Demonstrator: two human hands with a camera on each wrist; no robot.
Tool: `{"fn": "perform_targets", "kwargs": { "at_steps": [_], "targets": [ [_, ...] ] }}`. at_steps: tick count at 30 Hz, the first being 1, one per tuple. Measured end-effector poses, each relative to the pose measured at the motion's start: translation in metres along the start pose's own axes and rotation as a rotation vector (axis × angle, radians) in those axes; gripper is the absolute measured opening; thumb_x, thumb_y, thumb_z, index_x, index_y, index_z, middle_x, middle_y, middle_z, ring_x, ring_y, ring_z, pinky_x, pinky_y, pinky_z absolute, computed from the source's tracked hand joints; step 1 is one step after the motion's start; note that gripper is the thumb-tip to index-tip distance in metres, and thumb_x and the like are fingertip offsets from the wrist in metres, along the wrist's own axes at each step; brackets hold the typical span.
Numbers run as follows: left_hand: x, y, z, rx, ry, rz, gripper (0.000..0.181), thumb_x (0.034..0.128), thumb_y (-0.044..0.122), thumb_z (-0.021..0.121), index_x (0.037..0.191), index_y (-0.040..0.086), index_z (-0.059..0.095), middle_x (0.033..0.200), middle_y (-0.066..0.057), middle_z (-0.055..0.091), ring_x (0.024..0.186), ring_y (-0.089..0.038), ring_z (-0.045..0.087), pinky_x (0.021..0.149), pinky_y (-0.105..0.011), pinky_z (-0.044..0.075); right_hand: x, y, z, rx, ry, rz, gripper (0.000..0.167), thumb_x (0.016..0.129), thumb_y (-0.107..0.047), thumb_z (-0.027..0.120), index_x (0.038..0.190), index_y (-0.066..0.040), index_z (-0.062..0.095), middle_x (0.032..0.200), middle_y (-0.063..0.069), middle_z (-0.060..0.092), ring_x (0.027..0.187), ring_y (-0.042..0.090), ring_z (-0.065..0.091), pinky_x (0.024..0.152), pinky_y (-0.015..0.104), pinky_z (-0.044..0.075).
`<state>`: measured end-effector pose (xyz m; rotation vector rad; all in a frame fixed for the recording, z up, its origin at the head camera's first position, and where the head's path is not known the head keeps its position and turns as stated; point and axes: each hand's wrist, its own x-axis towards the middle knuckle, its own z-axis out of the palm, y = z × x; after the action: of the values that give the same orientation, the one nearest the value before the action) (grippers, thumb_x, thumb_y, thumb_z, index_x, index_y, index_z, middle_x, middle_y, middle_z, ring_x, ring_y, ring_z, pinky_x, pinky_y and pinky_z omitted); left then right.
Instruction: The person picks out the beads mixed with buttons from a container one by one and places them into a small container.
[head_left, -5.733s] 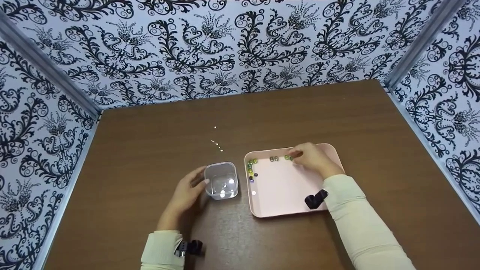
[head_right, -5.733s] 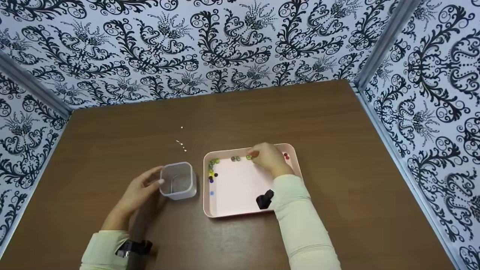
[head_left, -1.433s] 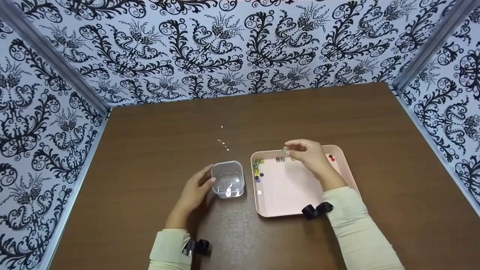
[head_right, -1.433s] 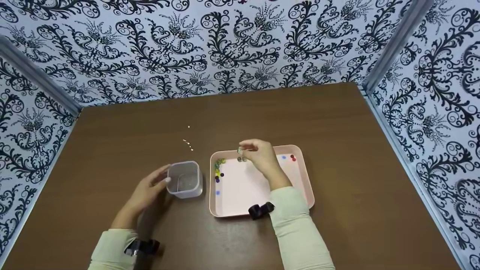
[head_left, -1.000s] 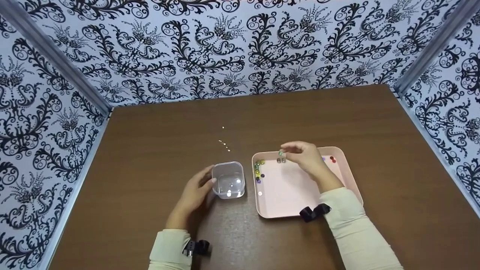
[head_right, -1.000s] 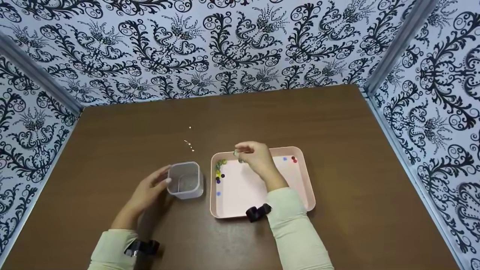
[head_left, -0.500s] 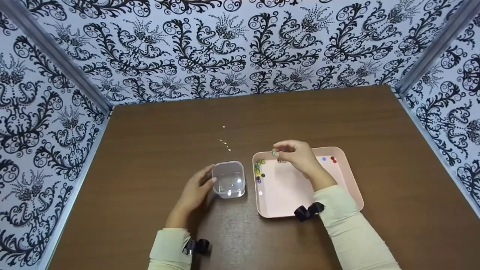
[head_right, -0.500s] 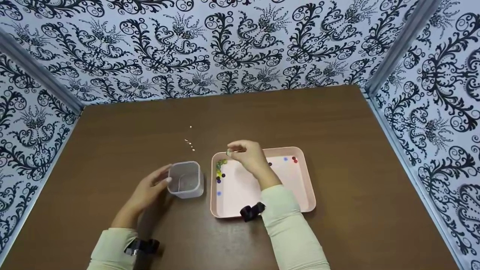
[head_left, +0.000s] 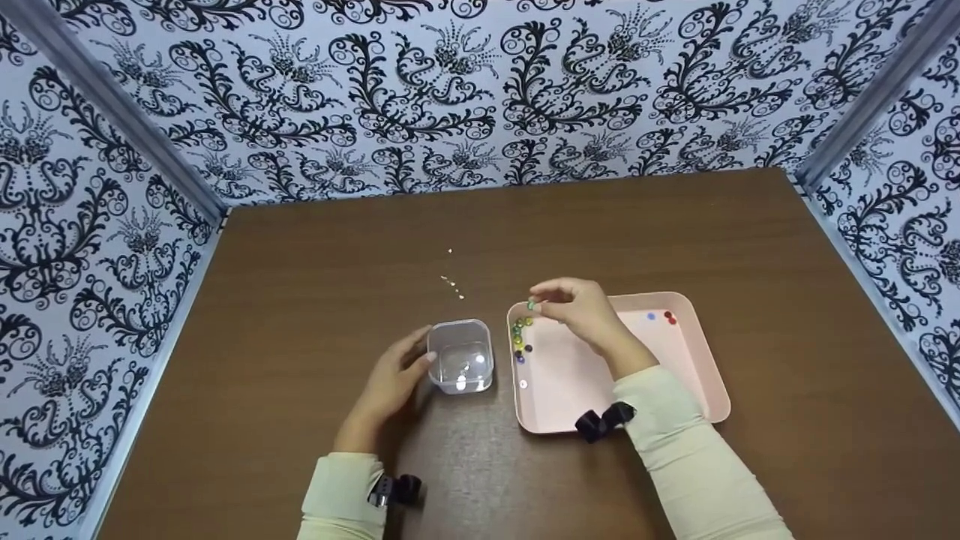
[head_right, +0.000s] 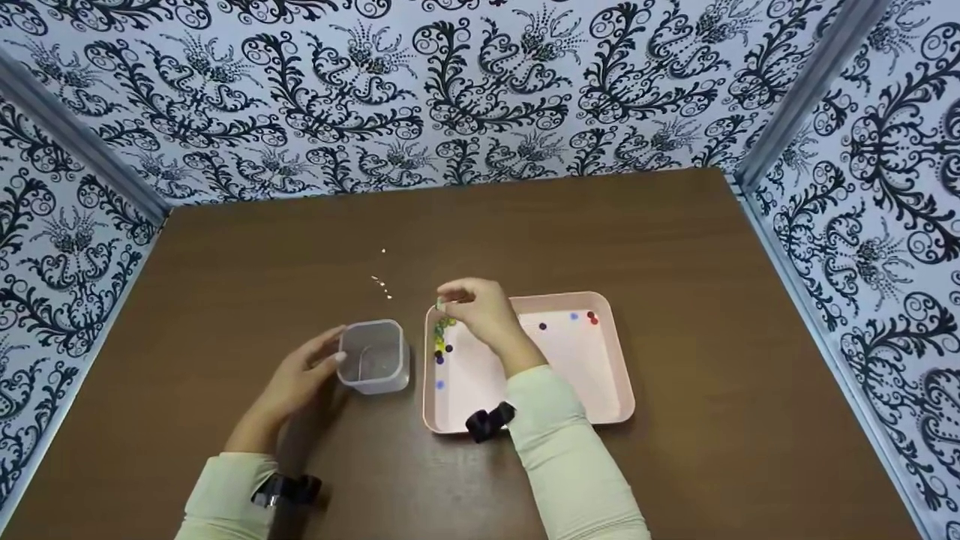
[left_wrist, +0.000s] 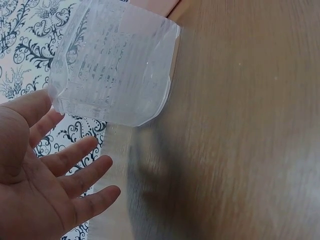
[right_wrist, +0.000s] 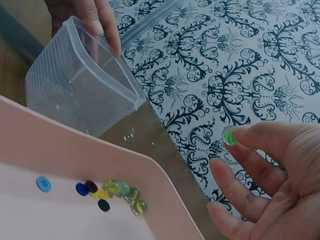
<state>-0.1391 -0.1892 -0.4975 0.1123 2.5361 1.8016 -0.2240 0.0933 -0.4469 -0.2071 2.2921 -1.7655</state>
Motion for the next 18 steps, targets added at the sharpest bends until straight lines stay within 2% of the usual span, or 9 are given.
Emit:
{"fn": "perform_targets", "kwargs": {
  "at_steps": [6, 12, 18],
  "targets": [
    [0.000, 0.000, 0.000, 0.013, 0.006, -0.010, 0.044, 0.0939, 0.005, 0.059, 0.135, -0.006, 0.049, 0.130, -0.028, 0.055, 0.123, -0.039, 0.052, 0.107, -0.050, 0.038, 0.001, -0.005, 0.012, -0.010, -0.028, -0.023, 0.029, 0.082, 0.000, 0.071, 0.110, 0.006, 0.068, 0.101, 0.013, 0.072, 0.095, 0.019, 0.066, 0.081, 0.024, 0.053],
    [0.002, 0.000, 0.001, 0.004, 0.004, -0.002, 0.044, 0.0935, 0.003, 0.059, 0.135, -0.008, 0.049, 0.130, -0.029, 0.055, 0.124, -0.040, 0.052, 0.107, -0.050, 0.037, 0.002, -0.008, 0.026, 0.045, -0.074, -0.015, 0.028, 0.083, 0.003, 0.069, 0.110, 0.007, 0.067, 0.101, 0.015, 0.071, 0.093, 0.018, 0.067, 0.082, 0.027, 0.055],
    [0.002, -0.001, 0.002, -0.004, 0.003, -0.021, 0.044, 0.0936, 0.002, 0.058, 0.136, -0.007, 0.049, 0.132, -0.029, 0.053, 0.125, -0.041, 0.050, 0.107, -0.050, 0.037, 0.001, -0.011, 0.036, 0.042, -0.100, -0.011, 0.028, 0.083, -0.001, 0.070, 0.110, 0.005, 0.068, 0.100, 0.013, 0.072, 0.092, 0.017, 0.067, 0.081, 0.026, 0.055]
  ]
}}
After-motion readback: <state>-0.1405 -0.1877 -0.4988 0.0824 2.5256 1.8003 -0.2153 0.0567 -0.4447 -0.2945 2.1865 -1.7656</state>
